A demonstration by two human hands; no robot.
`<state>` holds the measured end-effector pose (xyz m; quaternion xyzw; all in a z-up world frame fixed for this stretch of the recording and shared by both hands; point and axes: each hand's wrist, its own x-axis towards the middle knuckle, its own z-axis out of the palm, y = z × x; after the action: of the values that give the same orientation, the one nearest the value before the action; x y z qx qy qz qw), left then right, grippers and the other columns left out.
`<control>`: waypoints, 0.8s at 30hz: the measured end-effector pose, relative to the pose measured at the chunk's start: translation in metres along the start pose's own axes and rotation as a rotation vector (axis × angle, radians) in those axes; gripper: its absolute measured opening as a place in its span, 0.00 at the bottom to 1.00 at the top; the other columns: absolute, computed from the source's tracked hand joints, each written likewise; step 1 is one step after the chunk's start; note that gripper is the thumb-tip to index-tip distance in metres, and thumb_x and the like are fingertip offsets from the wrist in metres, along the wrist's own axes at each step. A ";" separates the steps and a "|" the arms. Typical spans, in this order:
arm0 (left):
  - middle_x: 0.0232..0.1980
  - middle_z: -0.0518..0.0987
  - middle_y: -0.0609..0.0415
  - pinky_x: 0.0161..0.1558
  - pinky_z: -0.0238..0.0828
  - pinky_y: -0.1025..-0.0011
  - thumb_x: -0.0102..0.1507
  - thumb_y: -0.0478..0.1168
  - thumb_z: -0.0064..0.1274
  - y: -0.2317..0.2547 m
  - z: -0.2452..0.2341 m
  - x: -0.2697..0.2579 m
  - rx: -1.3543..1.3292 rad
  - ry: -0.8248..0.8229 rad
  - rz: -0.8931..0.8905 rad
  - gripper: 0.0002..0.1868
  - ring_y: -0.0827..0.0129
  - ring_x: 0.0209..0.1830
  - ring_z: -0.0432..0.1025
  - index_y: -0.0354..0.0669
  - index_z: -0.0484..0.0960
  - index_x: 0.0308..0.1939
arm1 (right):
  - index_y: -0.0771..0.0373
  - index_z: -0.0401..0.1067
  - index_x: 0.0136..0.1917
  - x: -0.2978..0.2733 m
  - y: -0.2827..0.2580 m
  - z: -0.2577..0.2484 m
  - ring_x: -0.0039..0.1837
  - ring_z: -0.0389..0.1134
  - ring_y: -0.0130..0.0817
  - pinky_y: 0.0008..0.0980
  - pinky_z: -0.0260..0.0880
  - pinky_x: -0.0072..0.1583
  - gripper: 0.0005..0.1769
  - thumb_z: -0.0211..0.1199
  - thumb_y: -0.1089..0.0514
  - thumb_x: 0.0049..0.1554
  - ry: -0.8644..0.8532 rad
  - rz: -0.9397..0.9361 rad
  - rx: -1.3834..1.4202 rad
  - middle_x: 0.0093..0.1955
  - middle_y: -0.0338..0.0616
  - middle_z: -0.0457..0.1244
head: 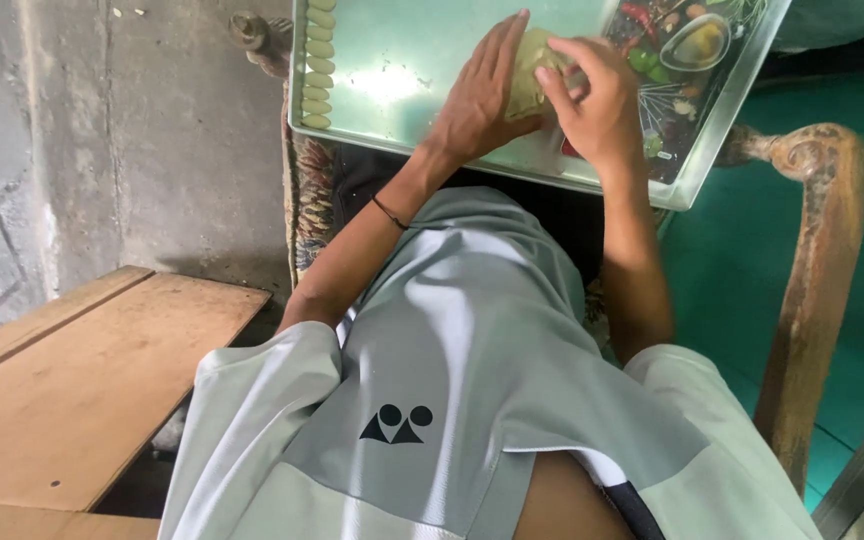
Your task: Portioning dough into small balls using a digital scale for weight consistency.
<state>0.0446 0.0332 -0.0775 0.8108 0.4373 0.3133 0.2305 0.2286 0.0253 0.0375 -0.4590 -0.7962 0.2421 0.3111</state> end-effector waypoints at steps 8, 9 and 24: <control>0.83 0.48 0.40 0.83 0.62 0.53 0.68 0.59 0.79 0.001 0.001 -0.003 -0.068 0.028 -0.001 0.65 0.48 0.82 0.56 0.33 0.38 0.80 | 0.62 0.79 0.60 0.014 -0.001 0.021 0.43 0.68 0.40 0.41 0.68 0.48 0.20 0.74 0.46 0.66 -0.060 0.096 -0.409 0.48 0.51 0.66; 0.81 0.53 0.39 0.81 0.64 0.55 0.66 0.58 0.81 0.003 0.000 -0.003 -0.076 0.060 0.008 0.68 0.48 0.81 0.58 0.33 0.36 0.79 | 0.62 0.79 0.59 0.013 0.001 0.023 0.41 0.68 0.40 0.41 0.68 0.46 0.18 0.73 0.47 0.65 -0.057 0.090 -0.437 0.47 0.49 0.66; 0.80 0.54 0.40 0.81 0.61 0.54 0.68 0.58 0.78 0.001 0.003 -0.003 -0.044 0.053 0.034 0.65 0.49 0.79 0.58 0.33 0.38 0.79 | 0.60 0.75 0.48 0.009 0.030 0.039 0.32 0.63 0.34 0.35 0.61 0.32 0.05 0.68 0.59 0.58 0.087 -0.077 -0.547 0.41 0.43 0.65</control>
<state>0.0459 0.0304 -0.0799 0.8042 0.4226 0.3480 0.2315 0.2142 0.0435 -0.0073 -0.5053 -0.8347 -0.0135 0.2184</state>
